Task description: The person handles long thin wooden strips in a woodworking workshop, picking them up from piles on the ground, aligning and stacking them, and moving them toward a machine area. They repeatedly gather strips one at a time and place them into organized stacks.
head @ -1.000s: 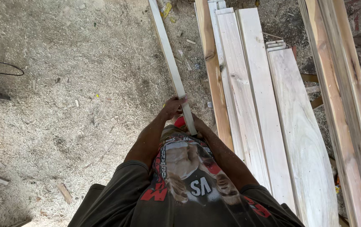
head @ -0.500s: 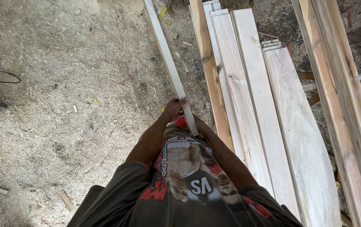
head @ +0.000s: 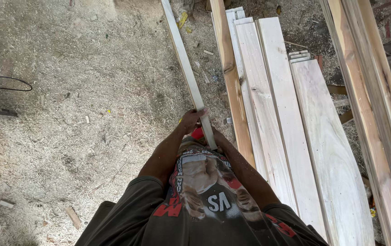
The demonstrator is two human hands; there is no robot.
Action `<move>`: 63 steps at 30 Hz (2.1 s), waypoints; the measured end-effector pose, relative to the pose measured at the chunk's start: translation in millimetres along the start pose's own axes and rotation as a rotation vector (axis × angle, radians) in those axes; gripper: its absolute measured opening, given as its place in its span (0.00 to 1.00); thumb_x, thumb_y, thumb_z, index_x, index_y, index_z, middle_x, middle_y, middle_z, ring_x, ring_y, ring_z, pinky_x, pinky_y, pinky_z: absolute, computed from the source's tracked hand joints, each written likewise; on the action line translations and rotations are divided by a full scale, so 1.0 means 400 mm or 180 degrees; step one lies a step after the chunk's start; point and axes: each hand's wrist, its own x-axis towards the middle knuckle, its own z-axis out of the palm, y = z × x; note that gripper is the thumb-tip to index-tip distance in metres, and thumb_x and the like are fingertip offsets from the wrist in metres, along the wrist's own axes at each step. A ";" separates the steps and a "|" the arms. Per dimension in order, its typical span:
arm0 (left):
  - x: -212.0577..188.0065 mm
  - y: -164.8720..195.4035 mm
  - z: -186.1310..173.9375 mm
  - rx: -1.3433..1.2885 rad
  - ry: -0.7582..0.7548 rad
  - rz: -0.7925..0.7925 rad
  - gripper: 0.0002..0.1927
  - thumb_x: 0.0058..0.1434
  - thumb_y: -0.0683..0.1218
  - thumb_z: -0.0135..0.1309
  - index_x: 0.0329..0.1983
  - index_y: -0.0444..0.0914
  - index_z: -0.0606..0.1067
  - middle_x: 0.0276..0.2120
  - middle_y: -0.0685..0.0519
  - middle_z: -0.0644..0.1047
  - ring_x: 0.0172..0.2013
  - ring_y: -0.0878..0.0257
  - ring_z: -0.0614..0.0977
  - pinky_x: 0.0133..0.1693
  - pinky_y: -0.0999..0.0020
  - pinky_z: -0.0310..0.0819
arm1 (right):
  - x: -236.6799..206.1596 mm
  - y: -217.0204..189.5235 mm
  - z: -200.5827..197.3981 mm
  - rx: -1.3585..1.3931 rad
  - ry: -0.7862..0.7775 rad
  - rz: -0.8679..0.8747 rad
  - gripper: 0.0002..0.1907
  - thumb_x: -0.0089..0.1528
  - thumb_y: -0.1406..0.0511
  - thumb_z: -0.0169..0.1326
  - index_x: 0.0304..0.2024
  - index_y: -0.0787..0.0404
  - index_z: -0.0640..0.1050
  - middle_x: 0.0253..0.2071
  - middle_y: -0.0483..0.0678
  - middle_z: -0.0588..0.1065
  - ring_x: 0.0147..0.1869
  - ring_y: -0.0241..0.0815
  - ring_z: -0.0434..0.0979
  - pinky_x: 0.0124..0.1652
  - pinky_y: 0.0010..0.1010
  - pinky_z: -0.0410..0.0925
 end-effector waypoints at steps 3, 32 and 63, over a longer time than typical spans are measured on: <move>-0.002 0.010 0.005 -0.0104 -0.0024 -0.0033 0.38 0.55 0.55 0.67 0.62 0.32 0.67 0.49 0.47 0.76 0.48 0.51 0.79 0.49 0.48 0.77 | 0.001 -0.015 0.002 -0.0056 0.0077 0.0086 0.29 0.67 0.64 0.46 0.71 0.52 0.60 0.39 0.53 0.74 0.31 0.41 0.77 0.23 0.30 0.73; 0.051 0.024 -0.051 0.0436 0.0186 0.0122 0.35 0.58 0.61 0.63 0.58 0.32 0.71 0.45 0.45 0.79 0.44 0.54 0.83 0.45 0.56 0.83 | 0.101 -0.012 -0.006 0.0035 0.0094 0.0320 0.35 0.66 0.68 0.47 0.75 0.50 0.54 0.41 0.54 0.75 0.28 0.39 0.77 0.20 0.32 0.72; 0.057 0.099 -0.113 0.0220 0.0253 0.0181 0.35 0.61 0.60 0.61 0.59 0.30 0.70 0.44 0.46 0.78 0.40 0.57 0.84 0.41 0.60 0.84 | 0.165 -0.071 0.077 0.0094 0.0191 0.0352 0.27 0.70 0.62 0.47 0.71 0.54 0.61 0.38 0.53 0.72 0.27 0.41 0.74 0.19 0.30 0.69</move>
